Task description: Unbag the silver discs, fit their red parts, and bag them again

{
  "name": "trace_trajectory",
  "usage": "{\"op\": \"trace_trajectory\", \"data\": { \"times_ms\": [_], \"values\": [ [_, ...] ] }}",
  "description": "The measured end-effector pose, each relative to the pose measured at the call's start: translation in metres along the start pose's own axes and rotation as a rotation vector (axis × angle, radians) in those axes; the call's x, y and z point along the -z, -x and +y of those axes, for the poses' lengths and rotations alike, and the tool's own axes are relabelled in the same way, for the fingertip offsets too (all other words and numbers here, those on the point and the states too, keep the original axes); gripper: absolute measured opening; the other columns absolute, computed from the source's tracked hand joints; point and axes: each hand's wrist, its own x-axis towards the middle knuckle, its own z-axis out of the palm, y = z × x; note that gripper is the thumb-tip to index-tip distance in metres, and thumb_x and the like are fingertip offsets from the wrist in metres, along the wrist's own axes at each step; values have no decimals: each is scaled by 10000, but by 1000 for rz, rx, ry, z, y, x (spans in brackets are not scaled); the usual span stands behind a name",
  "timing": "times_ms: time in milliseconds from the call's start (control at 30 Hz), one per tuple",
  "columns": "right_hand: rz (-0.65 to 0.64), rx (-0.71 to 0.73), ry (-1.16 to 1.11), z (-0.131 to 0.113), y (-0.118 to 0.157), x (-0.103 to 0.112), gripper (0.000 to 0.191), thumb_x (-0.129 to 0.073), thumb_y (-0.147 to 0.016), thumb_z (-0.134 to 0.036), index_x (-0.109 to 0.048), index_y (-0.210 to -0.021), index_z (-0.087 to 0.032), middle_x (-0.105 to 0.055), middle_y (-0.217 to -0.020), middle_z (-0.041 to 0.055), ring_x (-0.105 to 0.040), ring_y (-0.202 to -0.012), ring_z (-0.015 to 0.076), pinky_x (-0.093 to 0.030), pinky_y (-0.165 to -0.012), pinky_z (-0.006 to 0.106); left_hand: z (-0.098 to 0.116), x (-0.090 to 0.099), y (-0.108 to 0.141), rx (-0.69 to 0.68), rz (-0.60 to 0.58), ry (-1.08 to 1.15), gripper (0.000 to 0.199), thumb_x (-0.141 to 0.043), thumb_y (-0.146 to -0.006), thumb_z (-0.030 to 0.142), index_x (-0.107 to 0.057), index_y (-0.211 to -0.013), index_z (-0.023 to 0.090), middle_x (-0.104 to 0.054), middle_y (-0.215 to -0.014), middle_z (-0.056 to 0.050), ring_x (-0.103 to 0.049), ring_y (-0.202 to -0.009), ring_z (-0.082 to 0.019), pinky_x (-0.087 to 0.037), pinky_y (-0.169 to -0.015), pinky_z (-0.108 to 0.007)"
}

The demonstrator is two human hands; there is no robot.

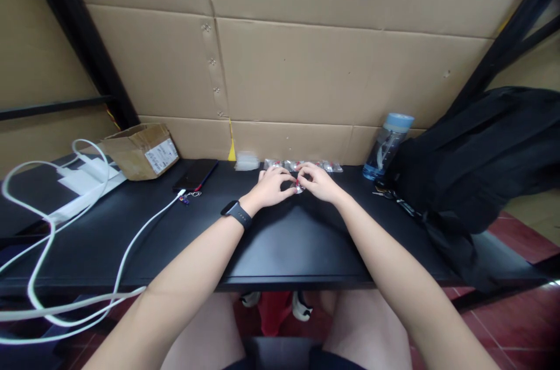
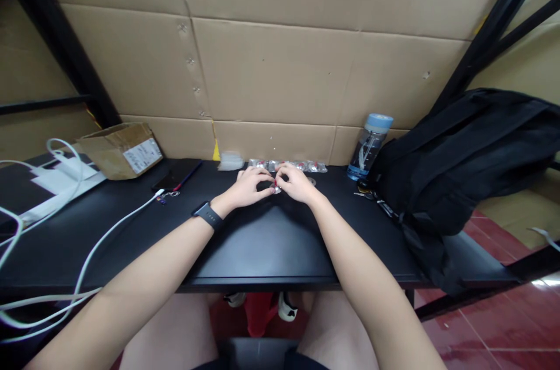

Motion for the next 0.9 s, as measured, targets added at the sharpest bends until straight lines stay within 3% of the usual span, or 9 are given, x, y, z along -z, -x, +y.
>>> {"op": "trace_trajectory", "data": {
  "times_ms": [200,300,367,400,500,633,900],
  "values": [
    [-80,-78,90,7,1,11,172,-643,-818,-220,-719,-666,-201,-735,-996,67,-680,-927,220,-506,-843,338,-27,8,0,158,63,-131,235,-629,-874,262,-726,-1087,276,-698,-1163,-81,-564,-1131,-322,-391,-962,-457],
    [-20,-186,170,21,4,21,246,-630,-874,-329,-731,-680,-215,-743,-834,43,-682,-805,211,-511,-790,333,-40,9,2,197,57,-212,221,-630,-872,248,-731,-1069,256,-703,-1130,-100,-575,-1103,-336,-389,-952,-459],
    [21,-278,273,35,8,29,164,-687,-839,-353,-746,-759,-223,-750,-861,45,-686,-817,224,-511,-790,338,-45,6,2,207,54,-215,200,-633,-883,266,-733,-1055,257,-705,-1119,-103,-578,-1093,-341,-382,-948,-459],
    [24,-316,325,42,10,33,115,-732,-797,-339,-752,-816,-228,-755,-919,53,-690,-858,236,-511,-800,340,-46,4,2,206,57,-207,184,-635,-887,272,-736,-1040,258,-705,-1113,-105,-576,-1093,-343,-376,-948,-459],
    [1,-406,406,62,18,42,256,-802,-720,-309,-744,-955,-228,-751,-1030,86,-693,-937,259,-511,-817,342,-48,-2,-1,204,78,-185,141,-640,-892,286,-739,-988,254,-705,-1088,-112,-567,-1092,-346,-358,-954,-463],
    [-32,-455,350,77,22,46,252,-804,-725,-337,-732,-937,-220,-757,-949,59,-702,-865,227,-511,-797,320,-50,-7,-6,196,65,-190,116,-625,-894,297,-727,-923,247,-712,-1034,-112,-563,-1060,-337,-352,-948,-465],
    [-10,-539,397,65,21,45,284,-798,-688,-333,-727,-952,-253,-750,-945,34,-696,-829,211,-508,-752,305,-39,-5,-5,257,149,-56,111,-624,-903,297,-721,-935,253,-762,-995,-60,-638,-1019,-301,-332,-941,-442]
  ]
}}
